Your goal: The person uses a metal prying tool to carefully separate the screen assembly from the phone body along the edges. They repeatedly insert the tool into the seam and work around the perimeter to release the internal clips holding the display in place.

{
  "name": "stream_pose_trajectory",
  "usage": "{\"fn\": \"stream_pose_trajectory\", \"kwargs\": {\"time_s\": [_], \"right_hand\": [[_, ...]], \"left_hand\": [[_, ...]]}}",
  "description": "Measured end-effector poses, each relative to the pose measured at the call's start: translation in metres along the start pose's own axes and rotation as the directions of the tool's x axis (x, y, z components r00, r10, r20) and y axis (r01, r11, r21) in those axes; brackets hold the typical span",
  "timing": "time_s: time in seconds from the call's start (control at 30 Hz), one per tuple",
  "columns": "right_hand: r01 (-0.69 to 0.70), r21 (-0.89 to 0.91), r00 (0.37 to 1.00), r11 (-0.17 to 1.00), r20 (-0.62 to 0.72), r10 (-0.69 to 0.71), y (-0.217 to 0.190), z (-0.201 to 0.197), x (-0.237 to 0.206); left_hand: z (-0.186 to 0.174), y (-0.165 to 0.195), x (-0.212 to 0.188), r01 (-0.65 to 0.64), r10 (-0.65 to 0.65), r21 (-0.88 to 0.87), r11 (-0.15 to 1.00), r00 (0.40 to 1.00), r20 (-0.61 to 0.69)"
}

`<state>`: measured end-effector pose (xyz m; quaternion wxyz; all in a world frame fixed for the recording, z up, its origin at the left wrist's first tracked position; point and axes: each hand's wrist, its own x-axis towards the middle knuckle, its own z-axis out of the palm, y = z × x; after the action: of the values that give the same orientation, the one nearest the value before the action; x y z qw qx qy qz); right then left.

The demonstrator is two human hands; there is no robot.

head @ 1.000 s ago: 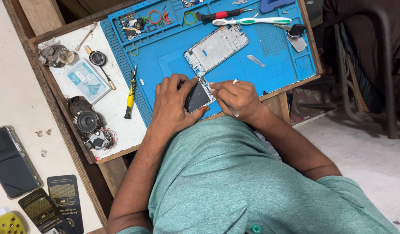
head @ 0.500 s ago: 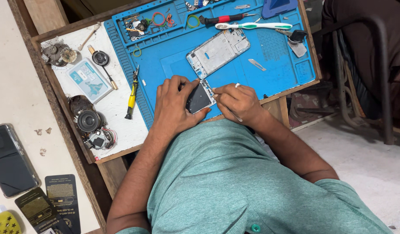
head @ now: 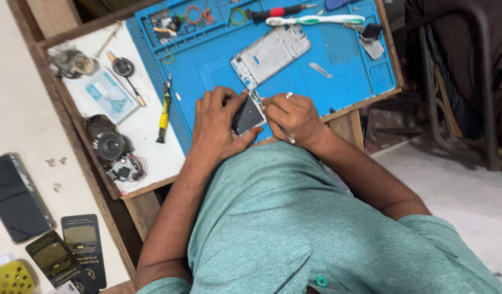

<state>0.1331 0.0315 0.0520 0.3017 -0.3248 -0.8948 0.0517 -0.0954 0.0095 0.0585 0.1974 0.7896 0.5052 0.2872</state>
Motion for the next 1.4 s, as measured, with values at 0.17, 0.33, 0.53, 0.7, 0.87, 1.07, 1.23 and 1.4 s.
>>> {"fn": "stream_pose_trajectory", "kwargs": {"time_s": [0.17, 0.33, 0.53, 0.7, 0.87, 1.07, 1.23, 1.4], "right_hand": [[-0.021, 0.056, 0.999, 0.998, -0.046, 0.023, -0.009, -0.005, 0.014], [0.004, 0.050, 0.998, 0.999, -0.069, -0.001, -0.014, -0.007, 0.022], [0.016, 0.045, 0.995, 0.999, -0.098, -0.011, -0.012, -0.009, 0.010], [0.028, 0.027, 0.996, 0.999, -0.090, -0.025, -0.013, -0.009, 0.008], [0.019, 0.012, 0.997, 1.000, -0.077, -0.018, -0.014, -0.006, 0.009], [0.013, -0.088, 0.998, 0.996, -0.062, -0.018, -0.021, 0.000, 0.008], [0.006, -0.136, 0.998, 0.991, -0.061, -0.015, -0.024, 0.003, 0.010], [0.010, -0.162, 0.998, 0.987, -0.056, -0.020, -0.024, 0.004, 0.011]], "left_hand": [[-0.008, 0.003, 0.002, 0.024, -0.024, -0.007, 1.000, 0.997, -0.070], [-0.019, 0.006, 0.003, 0.049, -0.051, -0.030, 0.998, 0.996, -0.075], [-0.016, 0.011, 0.002, 0.051, -0.052, -0.017, 0.999, 0.996, -0.073], [-0.016, 0.010, 0.001, 0.057, -0.057, -0.012, 0.998, 0.997, -0.061], [-0.014, 0.007, 0.002, 0.094, -0.094, 0.005, 0.996, 0.996, 0.003], [-0.012, 0.004, 0.000, 0.074, -0.074, 0.000, 0.997, 0.997, -0.016], [-0.012, 0.005, -0.001, 0.071, -0.071, -0.001, 0.997, 0.997, -0.028], [-0.011, 0.007, -0.003, 0.059, -0.059, 0.003, 0.998, 0.997, -0.041]]}}
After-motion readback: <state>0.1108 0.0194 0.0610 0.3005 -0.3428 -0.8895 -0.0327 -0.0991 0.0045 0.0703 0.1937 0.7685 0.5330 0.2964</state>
